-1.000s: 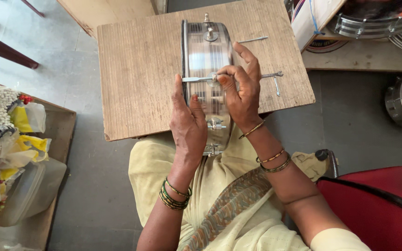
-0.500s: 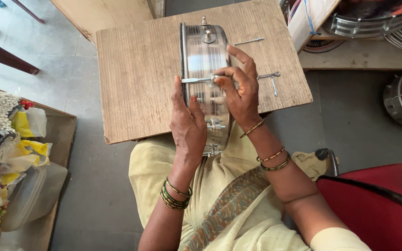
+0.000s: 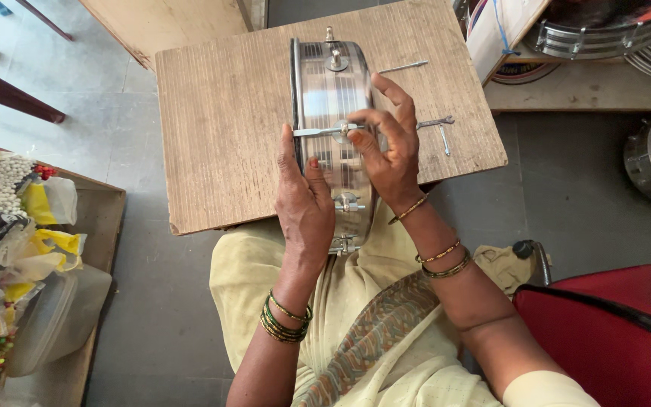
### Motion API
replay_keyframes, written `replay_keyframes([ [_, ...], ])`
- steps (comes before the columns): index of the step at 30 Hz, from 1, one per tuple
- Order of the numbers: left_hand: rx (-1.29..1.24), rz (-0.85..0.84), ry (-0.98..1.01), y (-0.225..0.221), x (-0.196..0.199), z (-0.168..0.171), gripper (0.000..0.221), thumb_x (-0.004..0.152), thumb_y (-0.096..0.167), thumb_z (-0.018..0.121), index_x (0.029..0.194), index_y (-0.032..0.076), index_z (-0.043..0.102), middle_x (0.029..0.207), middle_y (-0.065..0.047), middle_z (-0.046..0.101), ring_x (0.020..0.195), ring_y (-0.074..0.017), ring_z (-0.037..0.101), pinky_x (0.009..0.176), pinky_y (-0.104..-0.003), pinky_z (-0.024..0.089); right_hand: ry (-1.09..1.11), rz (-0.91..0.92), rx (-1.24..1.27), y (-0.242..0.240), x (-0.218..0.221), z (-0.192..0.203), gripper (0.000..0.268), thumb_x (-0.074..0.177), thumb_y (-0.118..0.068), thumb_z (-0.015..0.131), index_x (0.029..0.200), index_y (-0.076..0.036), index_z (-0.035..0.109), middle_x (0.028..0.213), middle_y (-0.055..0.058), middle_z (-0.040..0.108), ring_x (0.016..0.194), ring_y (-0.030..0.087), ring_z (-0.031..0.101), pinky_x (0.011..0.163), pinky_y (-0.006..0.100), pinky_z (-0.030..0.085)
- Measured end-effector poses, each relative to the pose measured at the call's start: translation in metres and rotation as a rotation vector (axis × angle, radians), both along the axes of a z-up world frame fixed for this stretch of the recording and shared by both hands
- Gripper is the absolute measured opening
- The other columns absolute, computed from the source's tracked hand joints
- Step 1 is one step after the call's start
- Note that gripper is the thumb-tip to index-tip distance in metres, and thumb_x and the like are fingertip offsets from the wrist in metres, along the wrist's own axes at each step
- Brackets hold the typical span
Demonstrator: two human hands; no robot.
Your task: The person assembles and tunes a snare drum by inserting metal rods into the lugs and tightening them with a wrench.
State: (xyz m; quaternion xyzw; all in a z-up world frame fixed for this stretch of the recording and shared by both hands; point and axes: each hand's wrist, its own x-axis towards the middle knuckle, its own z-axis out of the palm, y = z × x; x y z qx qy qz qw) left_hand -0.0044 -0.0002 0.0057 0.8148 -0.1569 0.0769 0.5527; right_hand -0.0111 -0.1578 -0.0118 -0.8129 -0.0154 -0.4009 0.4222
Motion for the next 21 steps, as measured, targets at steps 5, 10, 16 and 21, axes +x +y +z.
replay_keyframes([
  [5, 0.016, 0.0, -0.107, -0.0008, -0.0001, -0.003, 0.053, 0.113, 0.013, 0.048, 0.162, 0.009, 0.028, 0.095, -0.013, 0.067, 0.068, -0.017, 0.064, 0.062, -0.035, 0.053, 0.063, 0.029, 0.14, 0.0016, -0.0037, 0.003, 0.023, 0.103, -0.029, 0.07, 0.109, -0.007, 0.072, 0.149, 0.013, 0.048, 0.126, 0.022, 0.059, 0.098, 0.031, 0.058],
  [10, 0.014, 0.008, -0.067, 0.001, 0.0011, -0.0027, 0.053, 0.112, 0.014, 0.048, 0.161, 0.01, 0.029, 0.094, -0.015, 0.068, 0.066, -0.0185, 0.062, 0.061, -0.035, 0.053, 0.033, -0.025, 0.019, 0.0039, 0.0021, 0.0014, 0.02, 0.105, -0.026, 0.07, 0.109, -0.007, 0.074, 0.146, 0.011, 0.053, 0.13, 0.023, 0.057, 0.105, 0.034, 0.056],
  [16, -0.001, 0.026, -0.061, 0.0014, 0.0043, -0.0034, 0.053, 0.111, 0.013, 0.048, 0.161, 0.011, 0.03, 0.1, -0.017, 0.069, 0.067, -0.0213, 0.064, 0.062, -0.037, 0.053, -0.017, -0.015, -0.024, 0.0068, 0.0045, 0.0035, 0.025, 0.103, -0.027, 0.071, 0.113, -0.004, 0.072, 0.147, 0.013, 0.052, 0.138, 0.027, 0.053, 0.111, 0.038, 0.052],
  [21, -0.018, 0.016, -0.2, -0.0022, 0.0052, -0.0076, 0.053, 0.111, 0.01, 0.048, 0.16, 0.008, 0.029, 0.125, -0.024, 0.068, 0.077, -0.0253, 0.068, 0.068, -0.038, 0.056, 0.029, 0.022, 0.137, 0.0074, 0.0026, 0.0027, 0.02, 0.101, -0.025, 0.073, 0.109, -0.006, 0.072, 0.144, 0.013, 0.053, 0.134, 0.026, 0.056, 0.104, 0.034, 0.057],
])
